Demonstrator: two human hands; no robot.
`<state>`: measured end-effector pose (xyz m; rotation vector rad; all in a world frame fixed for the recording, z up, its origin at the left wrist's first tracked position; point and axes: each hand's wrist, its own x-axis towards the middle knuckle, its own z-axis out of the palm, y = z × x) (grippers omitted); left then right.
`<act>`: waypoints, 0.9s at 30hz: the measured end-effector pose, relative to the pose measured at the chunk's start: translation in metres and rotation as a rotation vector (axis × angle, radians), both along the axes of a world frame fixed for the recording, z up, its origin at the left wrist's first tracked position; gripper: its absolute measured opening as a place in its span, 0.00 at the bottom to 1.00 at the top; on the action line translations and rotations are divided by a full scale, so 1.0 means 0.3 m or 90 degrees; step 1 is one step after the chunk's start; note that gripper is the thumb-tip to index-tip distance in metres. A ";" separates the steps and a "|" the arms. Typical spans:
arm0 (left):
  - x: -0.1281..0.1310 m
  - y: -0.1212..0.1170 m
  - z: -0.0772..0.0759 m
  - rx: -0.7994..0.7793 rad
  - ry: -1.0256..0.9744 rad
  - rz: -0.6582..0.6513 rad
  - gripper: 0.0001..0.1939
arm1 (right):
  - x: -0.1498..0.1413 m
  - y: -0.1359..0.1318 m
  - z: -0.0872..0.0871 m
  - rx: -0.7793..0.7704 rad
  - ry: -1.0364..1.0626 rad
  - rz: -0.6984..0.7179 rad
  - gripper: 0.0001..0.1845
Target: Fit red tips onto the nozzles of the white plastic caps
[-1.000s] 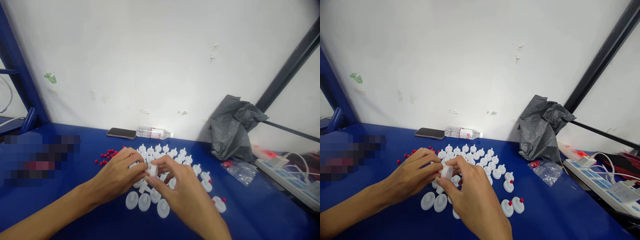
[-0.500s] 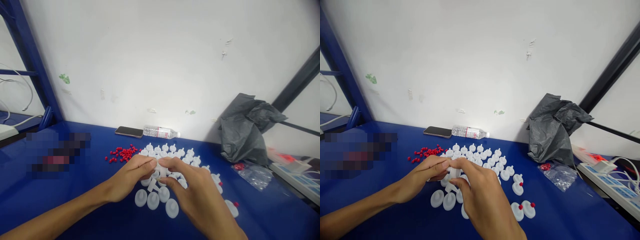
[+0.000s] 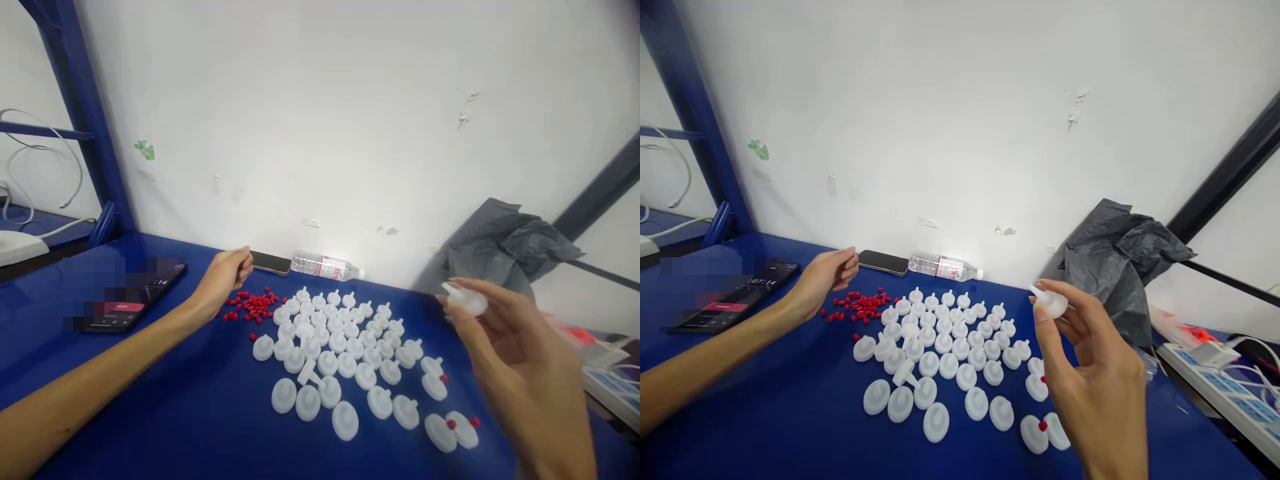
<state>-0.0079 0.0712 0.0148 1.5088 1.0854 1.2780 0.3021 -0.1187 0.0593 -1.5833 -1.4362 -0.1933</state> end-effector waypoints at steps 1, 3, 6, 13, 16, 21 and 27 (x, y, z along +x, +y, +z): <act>-0.001 0.008 -0.013 0.030 0.072 0.022 0.20 | 0.002 0.000 0.001 -0.006 0.013 -0.004 0.20; 0.001 0.009 -0.038 0.142 0.253 0.052 0.20 | 0.000 0.002 -0.001 -0.020 0.033 -0.008 0.18; 0.001 0.001 -0.066 0.306 0.482 0.070 0.19 | 0.013 0.005 -0.006 -0.069 0.039 -0.001 0.17; -0.024 0.035 -0.105 0.347 0.641 0.054 0.16 | 0.116 -0.005 -0.015 -0.218 -0.105 0.041 0.15; -0.035 0.053 -0.118 0.353 0.664 0.050 0.15 | 0.136 -0.008 -0.018 -0.262 -0.152 0.060 0.15; -0.048 0.079 -0.141 0.318 0.685 0.030 0.17 | 0.138 0.003 -0.038 -0.496 -0.116 0.130 0.11; -0.047 0.088 -0.148 0.270 0.709 -0.003 0.19 | 0.155 0.025 -0.084 -0.595 -0.057 0.128 0.09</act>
